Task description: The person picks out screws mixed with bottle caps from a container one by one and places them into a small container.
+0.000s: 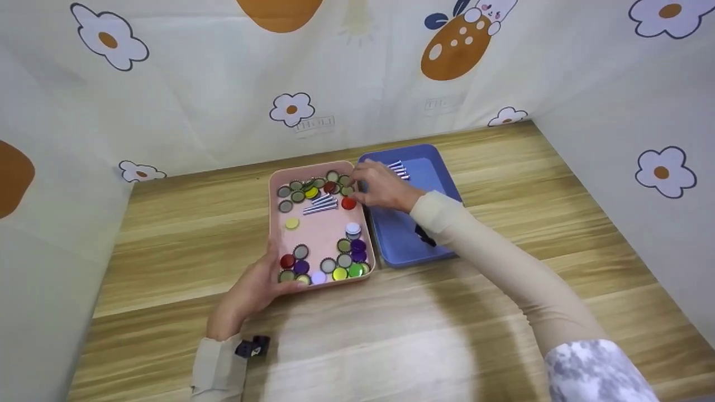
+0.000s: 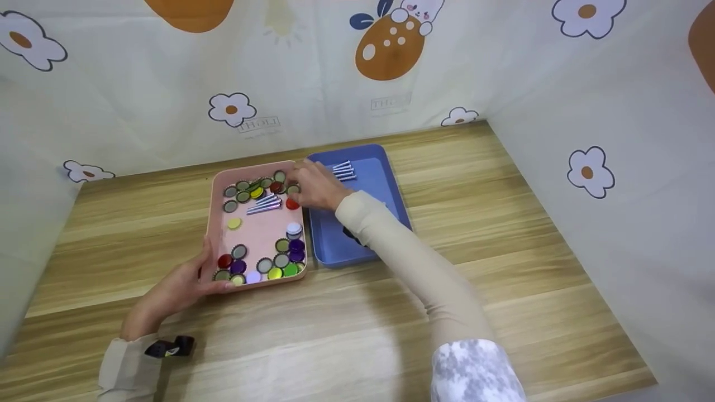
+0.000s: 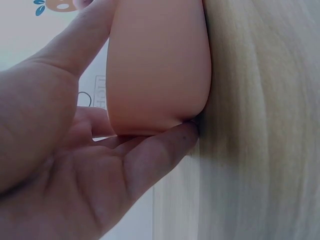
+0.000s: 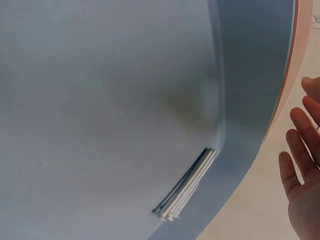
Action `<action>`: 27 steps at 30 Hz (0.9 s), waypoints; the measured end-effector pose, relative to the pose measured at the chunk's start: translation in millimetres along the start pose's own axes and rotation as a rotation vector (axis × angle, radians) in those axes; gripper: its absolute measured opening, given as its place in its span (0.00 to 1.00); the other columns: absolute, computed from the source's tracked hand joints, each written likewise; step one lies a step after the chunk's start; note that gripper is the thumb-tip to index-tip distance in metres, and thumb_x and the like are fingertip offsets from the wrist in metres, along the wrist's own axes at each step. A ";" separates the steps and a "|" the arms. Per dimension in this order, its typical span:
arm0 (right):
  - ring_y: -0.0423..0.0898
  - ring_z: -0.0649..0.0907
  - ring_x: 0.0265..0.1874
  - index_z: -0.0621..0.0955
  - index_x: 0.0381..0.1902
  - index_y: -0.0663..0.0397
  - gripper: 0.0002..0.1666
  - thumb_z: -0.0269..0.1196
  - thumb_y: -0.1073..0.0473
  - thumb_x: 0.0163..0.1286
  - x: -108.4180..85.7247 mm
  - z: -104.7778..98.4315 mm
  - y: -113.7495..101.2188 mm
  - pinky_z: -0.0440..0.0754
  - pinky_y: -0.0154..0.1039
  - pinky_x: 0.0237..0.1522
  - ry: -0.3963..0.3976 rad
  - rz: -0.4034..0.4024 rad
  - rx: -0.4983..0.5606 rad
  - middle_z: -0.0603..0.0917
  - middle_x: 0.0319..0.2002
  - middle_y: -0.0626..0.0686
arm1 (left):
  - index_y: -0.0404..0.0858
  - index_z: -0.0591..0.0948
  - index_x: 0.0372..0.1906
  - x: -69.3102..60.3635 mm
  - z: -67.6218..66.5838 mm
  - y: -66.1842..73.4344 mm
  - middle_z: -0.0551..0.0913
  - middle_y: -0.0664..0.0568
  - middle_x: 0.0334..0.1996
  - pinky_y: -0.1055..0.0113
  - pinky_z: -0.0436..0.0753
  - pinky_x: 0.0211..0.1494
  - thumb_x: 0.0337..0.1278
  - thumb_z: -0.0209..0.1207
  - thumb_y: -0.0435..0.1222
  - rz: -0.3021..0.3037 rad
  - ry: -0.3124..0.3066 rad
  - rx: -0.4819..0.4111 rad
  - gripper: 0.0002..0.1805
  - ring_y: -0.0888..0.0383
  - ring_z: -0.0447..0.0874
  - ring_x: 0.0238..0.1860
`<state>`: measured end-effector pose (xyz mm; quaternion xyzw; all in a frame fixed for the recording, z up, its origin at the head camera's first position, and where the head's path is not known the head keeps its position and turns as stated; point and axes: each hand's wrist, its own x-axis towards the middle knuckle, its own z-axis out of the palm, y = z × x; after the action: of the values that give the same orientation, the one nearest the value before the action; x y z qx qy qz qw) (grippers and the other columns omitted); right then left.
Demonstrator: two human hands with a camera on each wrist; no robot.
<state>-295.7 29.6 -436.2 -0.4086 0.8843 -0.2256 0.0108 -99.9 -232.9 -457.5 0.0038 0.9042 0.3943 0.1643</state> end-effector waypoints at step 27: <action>0.54 0.84 0.51 0.87 0.48 0.60 0.14 0.67 0.63 0.65 14.6 16.2 -19.1 0.82 0.49 0.56 -0.065 -0.027 -0.067 0.85 0.52 0.58 | 0.39 0.34 0.81 -1.4 -0.7 -0.5 0.60 0.32 0.76 0.44 0.54 0.81 0.52 0.72 0.50 0.023 0.026 -0.008 0.67 0.40 0.62 0.76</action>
<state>-288.4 1.9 -440.6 -0.4279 0.8849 -0.1827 0.0227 -98.7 -233.9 -457.0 0.0085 0.9047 0.3996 0.1477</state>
